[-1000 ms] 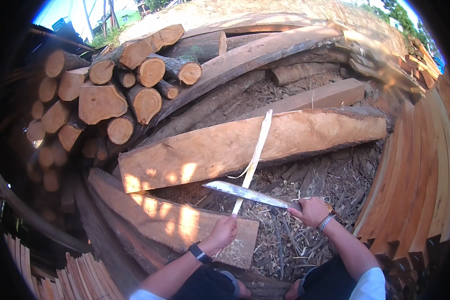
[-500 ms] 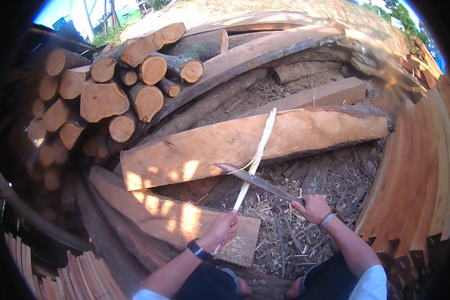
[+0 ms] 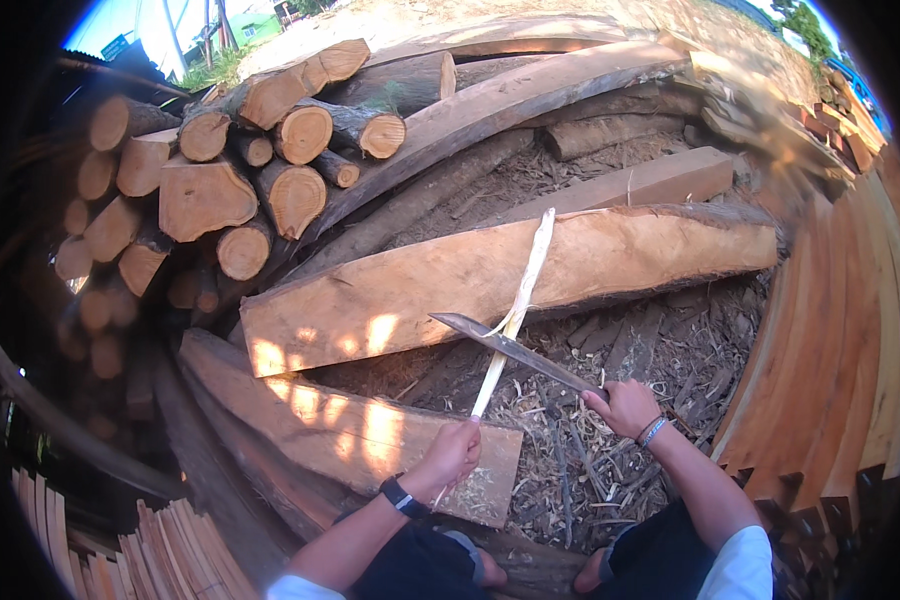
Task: The person shaves a thin strip of wood using a large knife, holding the wood steady by hand while making repeated downward strokes.
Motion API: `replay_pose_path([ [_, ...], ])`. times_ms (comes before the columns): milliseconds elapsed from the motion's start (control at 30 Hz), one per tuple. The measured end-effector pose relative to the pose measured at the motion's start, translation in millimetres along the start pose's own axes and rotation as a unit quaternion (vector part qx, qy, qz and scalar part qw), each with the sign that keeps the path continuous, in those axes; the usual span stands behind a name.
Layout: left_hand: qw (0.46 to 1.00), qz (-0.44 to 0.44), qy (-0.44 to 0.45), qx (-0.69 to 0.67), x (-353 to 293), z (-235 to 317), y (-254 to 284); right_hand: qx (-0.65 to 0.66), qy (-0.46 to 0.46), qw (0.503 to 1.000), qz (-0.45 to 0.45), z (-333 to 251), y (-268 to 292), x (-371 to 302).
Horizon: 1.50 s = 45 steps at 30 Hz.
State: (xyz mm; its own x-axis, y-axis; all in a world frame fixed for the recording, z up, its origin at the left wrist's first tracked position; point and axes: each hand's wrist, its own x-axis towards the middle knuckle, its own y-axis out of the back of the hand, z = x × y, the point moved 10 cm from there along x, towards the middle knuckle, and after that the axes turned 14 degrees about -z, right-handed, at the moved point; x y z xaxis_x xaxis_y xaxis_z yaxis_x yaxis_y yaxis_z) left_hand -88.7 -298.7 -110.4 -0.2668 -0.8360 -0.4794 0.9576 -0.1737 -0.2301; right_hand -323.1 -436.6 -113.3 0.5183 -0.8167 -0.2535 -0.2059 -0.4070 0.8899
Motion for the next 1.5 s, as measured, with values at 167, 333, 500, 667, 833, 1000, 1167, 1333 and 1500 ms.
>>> replay_pose_path([
  [167,1.0,0.002,0.005,0.006,1.3,1.9,2.1,-0.041,0.048,0.998,0.005,0.3,-5.8,-4.6],
  [333,0.999,-0.016,-0.007,-0.03,7.3,1.9,6.0,-0.031,0.043,0.999,0.004,-6.6,-5.5,-3.2],
  [500,1.0,0.0,-0.002,-0.019,6.0,-2.1,3.7,-0.06,0.065,0.996,-0.003,-19.9,-11.0,-16.8],
  [667,1.0,0.002,0.002,-0.011,6.2,1.3,-1.7,-0.05,0.048,0.998,0.007,-12.3,-5.1,-7.3],
  [833,1.0,0.001,0.008,-0.004,5.1,-2.5,0.7,-0.048,0.06,0.997,-0.009,-20.2,-6.3,-18.7],
  [1000,1.0,-0.002,0.005,-0.015,2.2,0.5,-5.2,-0.013,0.017,1.0,0.019,-0.8,2.4,-5.5],
  [1167,1.0,0.0,0.012,0.01,2.2,-0.4,-2.3,-0.037,0.049,0.998,0.002,-7.5,-4.5,-7.1],
  [1333,1.0,-0.005,-0.001,-0.008,1.1,6.5,-7.2,0.006,0.016,1.0,-0.002,-0.1,-7.4,-0.6],
  [1500,1.0,-0.006,0.005,-0.016,-0.1,-0.1,-6.6,-0.022,0.051,0.998,0.018,-2.5,1.1,-4.5],
])
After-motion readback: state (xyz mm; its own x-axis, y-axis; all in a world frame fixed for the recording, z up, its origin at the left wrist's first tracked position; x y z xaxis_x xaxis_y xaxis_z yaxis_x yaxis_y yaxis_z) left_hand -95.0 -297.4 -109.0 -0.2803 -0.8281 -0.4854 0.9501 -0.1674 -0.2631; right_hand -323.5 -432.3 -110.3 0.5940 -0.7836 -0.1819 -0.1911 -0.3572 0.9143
